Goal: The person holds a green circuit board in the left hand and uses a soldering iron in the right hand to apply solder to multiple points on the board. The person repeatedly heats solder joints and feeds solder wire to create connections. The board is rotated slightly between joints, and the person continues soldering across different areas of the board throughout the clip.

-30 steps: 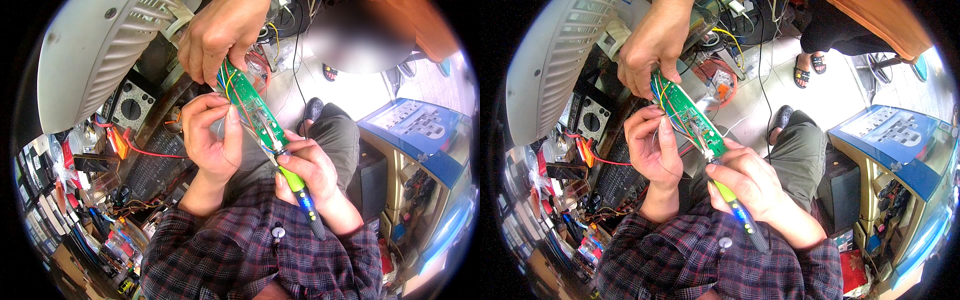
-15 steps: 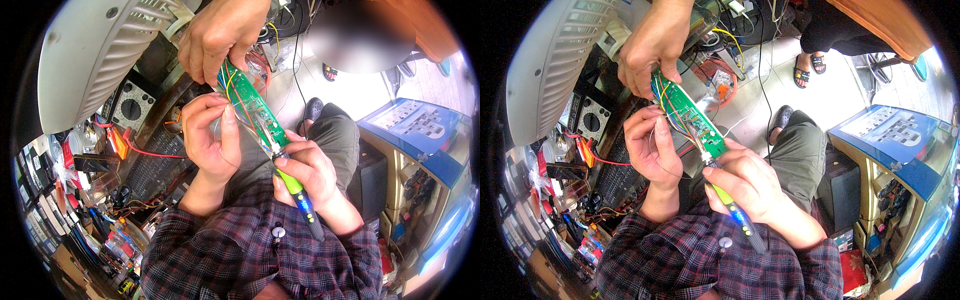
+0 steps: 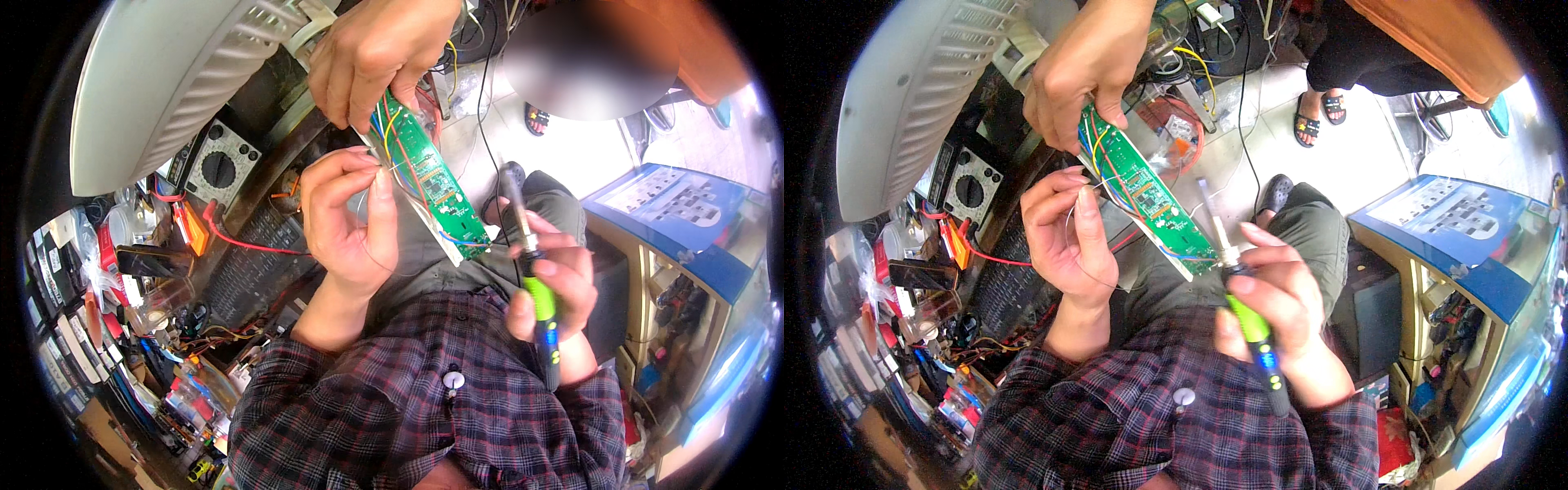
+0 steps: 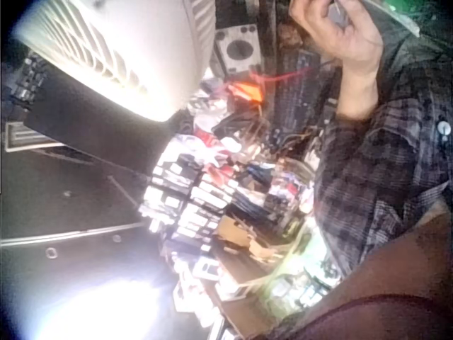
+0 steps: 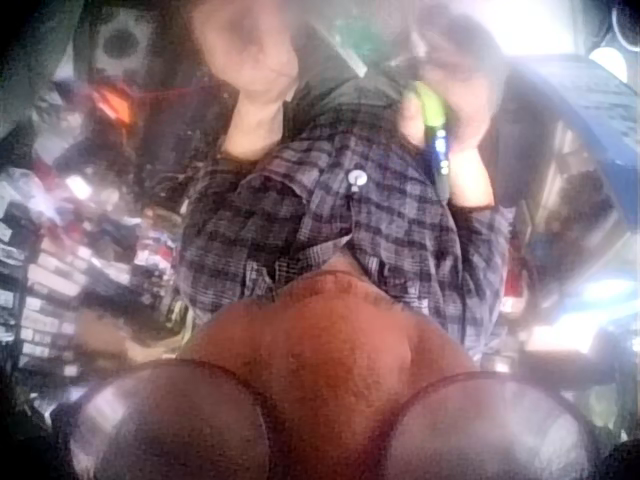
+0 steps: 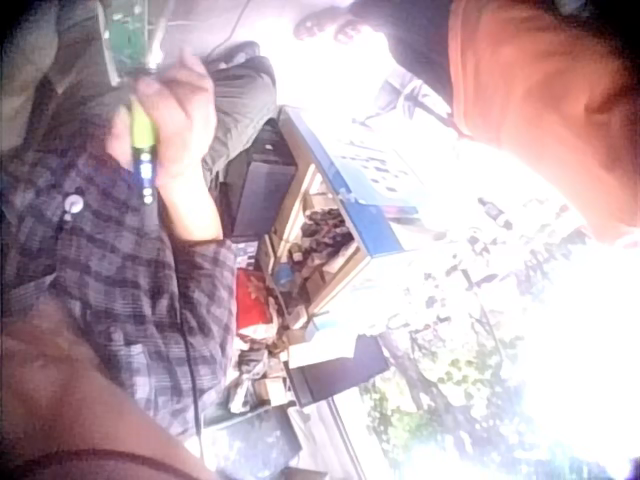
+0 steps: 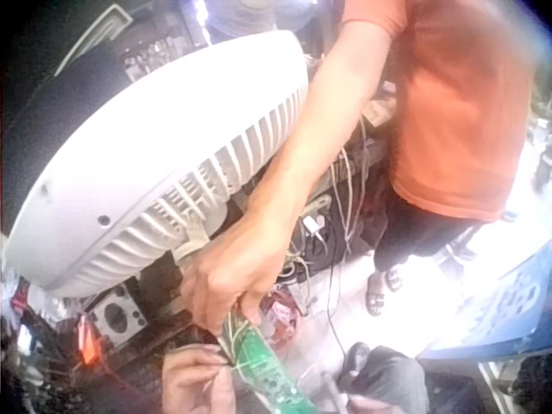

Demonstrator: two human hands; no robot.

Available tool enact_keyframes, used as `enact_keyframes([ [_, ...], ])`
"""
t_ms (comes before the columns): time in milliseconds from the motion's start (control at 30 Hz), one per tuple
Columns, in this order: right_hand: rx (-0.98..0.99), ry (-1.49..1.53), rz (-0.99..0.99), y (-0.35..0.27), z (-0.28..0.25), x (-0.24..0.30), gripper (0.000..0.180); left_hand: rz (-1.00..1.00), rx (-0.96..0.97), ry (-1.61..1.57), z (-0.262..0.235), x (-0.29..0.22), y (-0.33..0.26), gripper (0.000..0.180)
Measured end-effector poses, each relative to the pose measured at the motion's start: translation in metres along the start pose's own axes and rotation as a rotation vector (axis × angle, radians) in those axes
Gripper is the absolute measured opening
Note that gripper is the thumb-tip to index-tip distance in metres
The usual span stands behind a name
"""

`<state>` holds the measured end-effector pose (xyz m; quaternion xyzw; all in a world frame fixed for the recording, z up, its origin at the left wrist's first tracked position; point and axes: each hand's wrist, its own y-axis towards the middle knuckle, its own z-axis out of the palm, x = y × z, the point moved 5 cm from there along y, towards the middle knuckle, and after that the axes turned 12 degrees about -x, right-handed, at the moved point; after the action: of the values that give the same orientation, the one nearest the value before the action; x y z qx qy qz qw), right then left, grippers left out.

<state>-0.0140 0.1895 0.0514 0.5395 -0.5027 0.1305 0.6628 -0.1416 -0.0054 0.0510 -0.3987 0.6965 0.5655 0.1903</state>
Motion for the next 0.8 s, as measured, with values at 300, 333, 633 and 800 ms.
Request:
enact_keyframes([
  [300,-0.117,-0.135,-0.159,-0.013,-0.025,0.022,0.052,-0.037,-0.039,-0.124,-0.025,-0.001,-0.014,0.011],
  [333,-0.132,-0.192,-0.117,-0.024,-0.022,-0.002,0.045,-0.037,-0.035,-0.136,-0.028,-0.001,-0.018,0.011],
  [633,-0.08,-0.453,0.226,-0.028,-0.004,-0.042,0.036,0.003,0.048,-0.161,-0.031,-0.014,-0.023,0.026],
  [800,-0.023,-0.218,0.179,-0.031,-0.011,-0.005,0.032,-0.029,0.246,-0.233,-0.021,-0.034,-0.029,0.029],
])
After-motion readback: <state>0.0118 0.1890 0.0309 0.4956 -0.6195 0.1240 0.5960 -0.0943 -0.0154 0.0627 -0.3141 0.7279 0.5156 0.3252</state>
